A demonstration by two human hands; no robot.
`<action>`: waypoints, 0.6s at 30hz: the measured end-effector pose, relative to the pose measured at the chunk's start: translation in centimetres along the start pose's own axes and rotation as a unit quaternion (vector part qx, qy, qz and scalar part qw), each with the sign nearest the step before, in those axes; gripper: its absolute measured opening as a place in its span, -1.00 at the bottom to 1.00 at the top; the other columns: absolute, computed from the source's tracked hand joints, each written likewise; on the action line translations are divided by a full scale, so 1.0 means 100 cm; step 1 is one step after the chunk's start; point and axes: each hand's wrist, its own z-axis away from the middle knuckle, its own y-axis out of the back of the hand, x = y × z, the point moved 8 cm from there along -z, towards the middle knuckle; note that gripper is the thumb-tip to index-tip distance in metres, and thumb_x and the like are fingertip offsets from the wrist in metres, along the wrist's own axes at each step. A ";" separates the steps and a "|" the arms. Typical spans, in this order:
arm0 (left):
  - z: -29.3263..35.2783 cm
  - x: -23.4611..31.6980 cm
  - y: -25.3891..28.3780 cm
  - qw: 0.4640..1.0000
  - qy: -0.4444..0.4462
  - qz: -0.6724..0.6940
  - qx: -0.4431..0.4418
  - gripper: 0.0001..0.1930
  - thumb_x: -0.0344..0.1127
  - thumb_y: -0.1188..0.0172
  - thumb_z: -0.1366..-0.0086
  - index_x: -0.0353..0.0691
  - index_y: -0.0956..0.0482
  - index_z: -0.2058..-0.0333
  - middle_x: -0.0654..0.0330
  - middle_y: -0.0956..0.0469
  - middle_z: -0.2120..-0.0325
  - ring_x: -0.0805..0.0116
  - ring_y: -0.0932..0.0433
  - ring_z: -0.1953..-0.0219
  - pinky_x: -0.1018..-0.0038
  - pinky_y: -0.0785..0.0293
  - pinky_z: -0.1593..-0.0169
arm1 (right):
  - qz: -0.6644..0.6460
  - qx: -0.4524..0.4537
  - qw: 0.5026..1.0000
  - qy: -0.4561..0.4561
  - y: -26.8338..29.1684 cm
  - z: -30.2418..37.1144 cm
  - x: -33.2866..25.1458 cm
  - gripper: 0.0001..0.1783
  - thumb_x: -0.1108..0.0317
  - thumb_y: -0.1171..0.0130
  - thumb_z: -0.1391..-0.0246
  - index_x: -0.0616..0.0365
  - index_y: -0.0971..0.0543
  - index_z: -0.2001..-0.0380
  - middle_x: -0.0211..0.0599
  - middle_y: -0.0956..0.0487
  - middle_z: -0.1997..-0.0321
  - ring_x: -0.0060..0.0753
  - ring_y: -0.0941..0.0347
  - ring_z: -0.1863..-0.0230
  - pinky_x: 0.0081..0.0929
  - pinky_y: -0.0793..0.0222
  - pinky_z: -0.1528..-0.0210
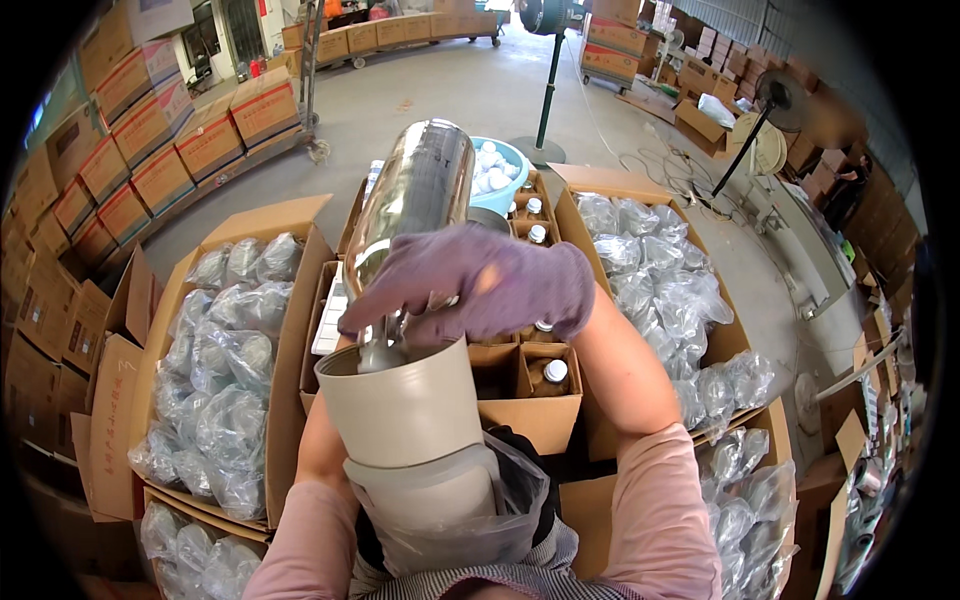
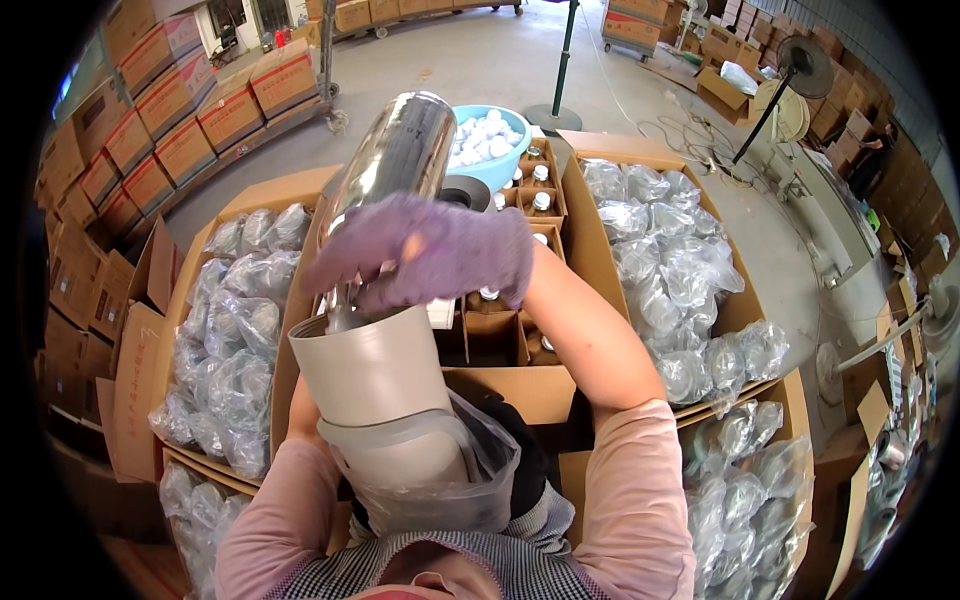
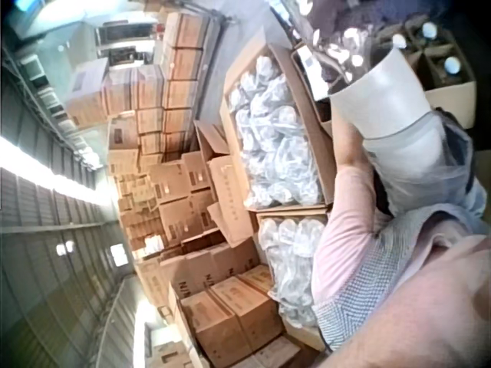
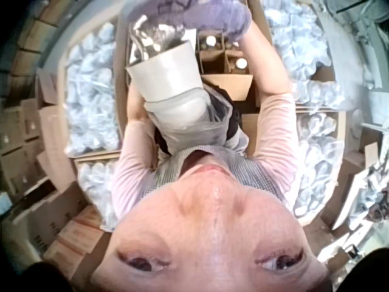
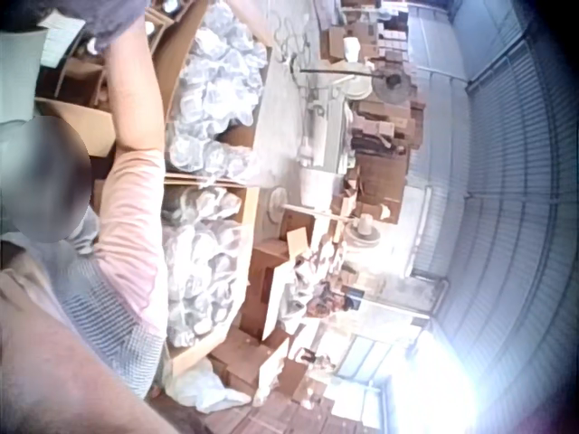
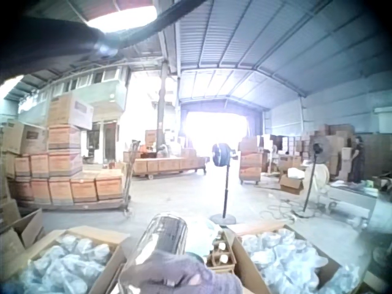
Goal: The person unpacks thermos bodies from plastic bags, applies labels to the exterior, and assembles them by inserting inner glass containers and screwing on lids. The person repeats this process for multiple units, handling beige and light blue thermoses.
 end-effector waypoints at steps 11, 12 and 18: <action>0.085 0.026 -0.039 0.755 -0.406 -0.512 0.051 -0.44 0.01 -0.08 -0.38 -0.36 -0.33 -0.12 0.08 -0.54 0.12 0.21 -0.60 0.17 0.32 -0.56 0.14 | -0.065 0.431 0.880 -0.190 -0.012 0.072 0.031 0.11 0.14 -0.38 0.00 0.22 0.05 -0.46 -0.03 -0.22 -0.39 -0.25 -0.15 -0.37 -0.32 -0.09 -0.39; 0.092 0.023 -0.039 0.750 -0.408 -0.518 0.059 -0.43 0.02 -0.06 -0.39 -0.37 -0.32 -0.13 0.05 -0.51 0.07 0.20 -0.57 0.11 0.30 -0.52 0.08 | -0.205 0.443 0.849 -0.202 -0.024 0.077 0.037 0.02 0.20 -0.37 -0.01 0.17 -0.05 -0.44 -0.11 -0.24 -0.39 -0.30 -0.20 -0.34 -0.34 -0.15 -0.36; 0.129 0.011 -0.068 0.822 -0.316 -0.471 0.057 -0.29 0.25 0.08 -0.41 -0.36 -0.47 -0.14 -0.07 -0.39 -0.11 0.09 -0.29 -0.17 0.21 -0.19 -0.28 | -0.214 0.295 0.884 -0.293 -0.045 0.095 0.009 -0.44 0.29 -0.38 0.00 0.23 -0.53 -0.09 -0.29 -0.55 -0.03 -0.44 -0.46 -0.07 -0.43 -0.42 -0.12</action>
